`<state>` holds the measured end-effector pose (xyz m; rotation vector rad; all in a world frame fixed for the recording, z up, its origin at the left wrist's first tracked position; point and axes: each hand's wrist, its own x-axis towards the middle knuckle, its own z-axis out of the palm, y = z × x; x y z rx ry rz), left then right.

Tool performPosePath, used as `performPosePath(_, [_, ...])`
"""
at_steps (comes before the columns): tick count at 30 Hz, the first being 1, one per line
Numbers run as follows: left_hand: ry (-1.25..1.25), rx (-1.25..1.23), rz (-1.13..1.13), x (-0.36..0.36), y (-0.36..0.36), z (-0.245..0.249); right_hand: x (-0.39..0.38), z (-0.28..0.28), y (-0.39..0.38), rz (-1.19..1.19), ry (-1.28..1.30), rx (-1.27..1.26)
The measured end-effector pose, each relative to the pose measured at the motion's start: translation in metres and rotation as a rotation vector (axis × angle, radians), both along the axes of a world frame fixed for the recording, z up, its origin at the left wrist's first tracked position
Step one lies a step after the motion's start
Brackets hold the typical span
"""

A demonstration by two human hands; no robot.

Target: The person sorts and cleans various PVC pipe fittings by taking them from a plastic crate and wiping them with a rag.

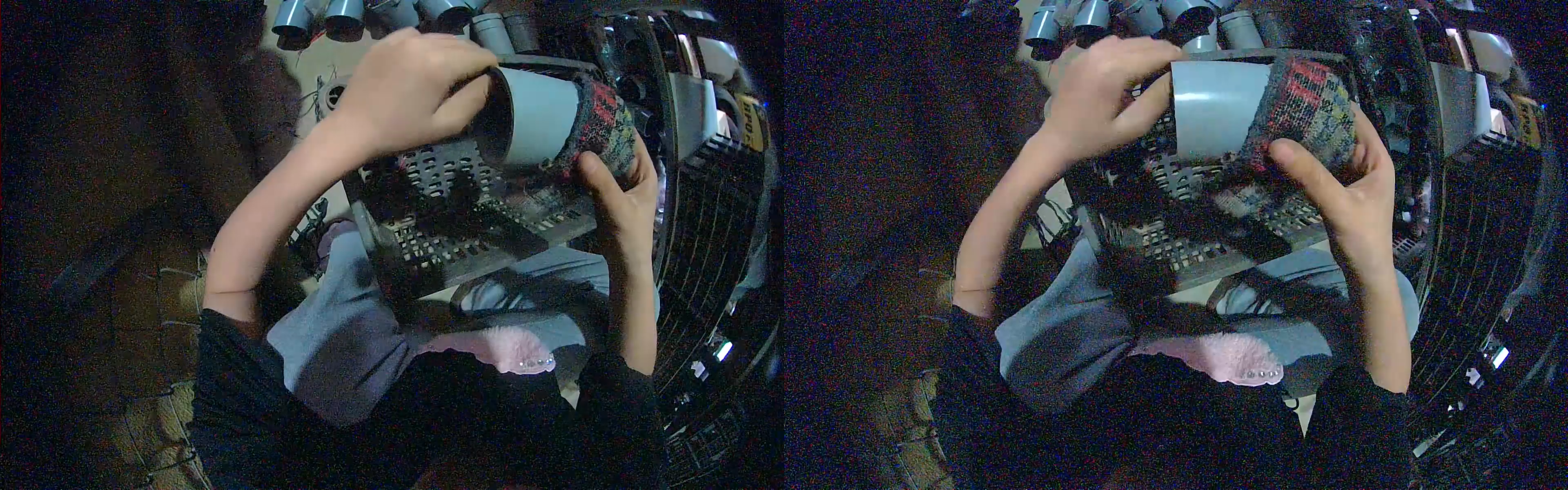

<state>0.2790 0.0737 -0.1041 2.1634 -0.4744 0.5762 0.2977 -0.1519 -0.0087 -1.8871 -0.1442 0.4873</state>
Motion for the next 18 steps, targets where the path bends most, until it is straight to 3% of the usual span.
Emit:
performPosePath(3, [0.440, -0.224, -0.073, -0.003, -0.006, 0.000, 0.000, 0.003, 0.002, 0.036, -0.061, -0.044])
performPosePath(6, [0.726, -0.408, -0.255, -0.001, -0.007, -0.005, -0.001, 0.000, 0.003, 0.036, -0.136, 0.008])
performPosePath(9, [1.217, -0.933, -0.500, -0.005, -0.011, 0.005, 0.000, -0.003, 0.000, -0.013, -0.115, 0.029])
performPosePath(12, [1.113, -0.749, -0.478, -0.005, -0.011, -0.007, 0.001, -0.002, 0.000, -0.029, -0.103, -0.008])
performPosePath(15, [0.489, -0.198, -0.126, -0.006, -0.014, -0.007, 0.001, -0.005, 0.000, -0.010, -0.080, 0.021])
performPosePath(18, [0.016, -0.027, 0.076, 0.007, -0.009, -0.012, 0.003, -0.005, -0.001, -0.032, -0.017, 0.007])
